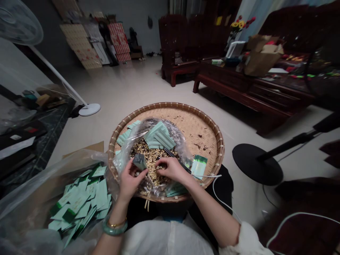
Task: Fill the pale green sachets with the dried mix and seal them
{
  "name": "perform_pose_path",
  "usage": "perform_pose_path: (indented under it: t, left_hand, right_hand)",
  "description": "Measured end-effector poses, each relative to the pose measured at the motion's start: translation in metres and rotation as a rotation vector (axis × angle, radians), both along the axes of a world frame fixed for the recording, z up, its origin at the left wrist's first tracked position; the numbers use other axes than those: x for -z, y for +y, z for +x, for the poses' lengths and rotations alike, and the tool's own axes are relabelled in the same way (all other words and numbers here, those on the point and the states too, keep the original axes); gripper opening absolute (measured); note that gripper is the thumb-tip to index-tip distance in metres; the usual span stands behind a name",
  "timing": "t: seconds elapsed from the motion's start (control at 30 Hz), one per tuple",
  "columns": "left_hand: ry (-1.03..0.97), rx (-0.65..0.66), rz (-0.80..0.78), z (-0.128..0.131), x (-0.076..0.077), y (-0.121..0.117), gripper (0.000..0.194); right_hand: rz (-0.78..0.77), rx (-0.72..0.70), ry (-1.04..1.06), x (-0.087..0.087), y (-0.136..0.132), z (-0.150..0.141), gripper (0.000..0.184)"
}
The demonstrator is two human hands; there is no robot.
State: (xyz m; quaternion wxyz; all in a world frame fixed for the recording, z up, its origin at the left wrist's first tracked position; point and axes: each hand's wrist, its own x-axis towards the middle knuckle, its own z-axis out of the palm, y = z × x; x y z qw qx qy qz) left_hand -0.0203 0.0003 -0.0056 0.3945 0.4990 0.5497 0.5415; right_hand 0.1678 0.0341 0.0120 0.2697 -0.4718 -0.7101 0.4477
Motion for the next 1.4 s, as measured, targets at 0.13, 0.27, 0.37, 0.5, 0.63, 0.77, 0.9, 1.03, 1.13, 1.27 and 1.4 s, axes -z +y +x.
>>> perform_pose_path:
  t: [0.13, 0.27, 0.37, 0.5, 0.63, 0.77, 0.9, 1.03, 1.13, 1.27, 1.4]
  left_hand:
    - [0.164, 0.020, 0.082, 0.000, 0.001, 0.000, 0.056]
    - [0.363, 0.055, 0.198, 0.004, -0.009, 0.000, 0.046]
    - [0.479, 0.073, 0.270, 0.010, -0.016, 0.001, 0.043]
    - [0.549, 0.089, 0.312, 0.017, -0.020, 0.001, 0.042]
    - [0.578, 0.089, 0.325, 0.020, -0.021, 0.001, 0.044]
    - [0.577, 0.093, 0.319, 0.020, -0.020, 0.000, 0.044]
    - [0.557, 0.081, 0.319, 0.020, -0.018, 0.000, 0.045]
    - [0.528, 0.089, 0.302, 0.019, -0.018, -0.001, 0.048]
    - [0.513, 0.102, 0.273, 0.019, -0.017, 0.000, 0.048]
    - [0.479, 0.091, 0.251, 0.019, -0.014, 0.000, 0.049]
    - [0.448, 0.062, 0.244, 0.019, -0.012, -0.002, 0.050]
  right_hand:
    - [-0.205, 0.010, 0.214, -0.013, 0.004, 0.010, 0.025]
    - [-0.199, 0.006, 0.264, -0.049, 0.006, 0.025, 0.025]
    - [-0.061, -0.060, 0.147, -0.083, 0.004, 0.032, 0.022]
    - [0.187, -0.187, -0.144, -0.117, 0.000, 0.024, 0.020]
    - [0.347, -0.258, -0.421, -0.121, 0.000, 0.009, 0.022]
    - [0.425, -0.265, -0.546, -0.115, 0.000, 0.003, 0.017]
    - [0.443, -0.253, -0.578, -0.115, -0.001, 0.000, 0.019]
    - [0.430, -0.207, -0.503, -0.111, -0.001, -0.002, 0.022]
    - [0.420, -0.173, -0.337, -0.106, -0.001, -0.003, 0.025]
    - [0.338, -0.102, -0.056, -0.103, -0.002, -0.001, 0.023]
    - [0.282, 0.049, 0.014, -0.098, -0.003, 0.005, 0.024]
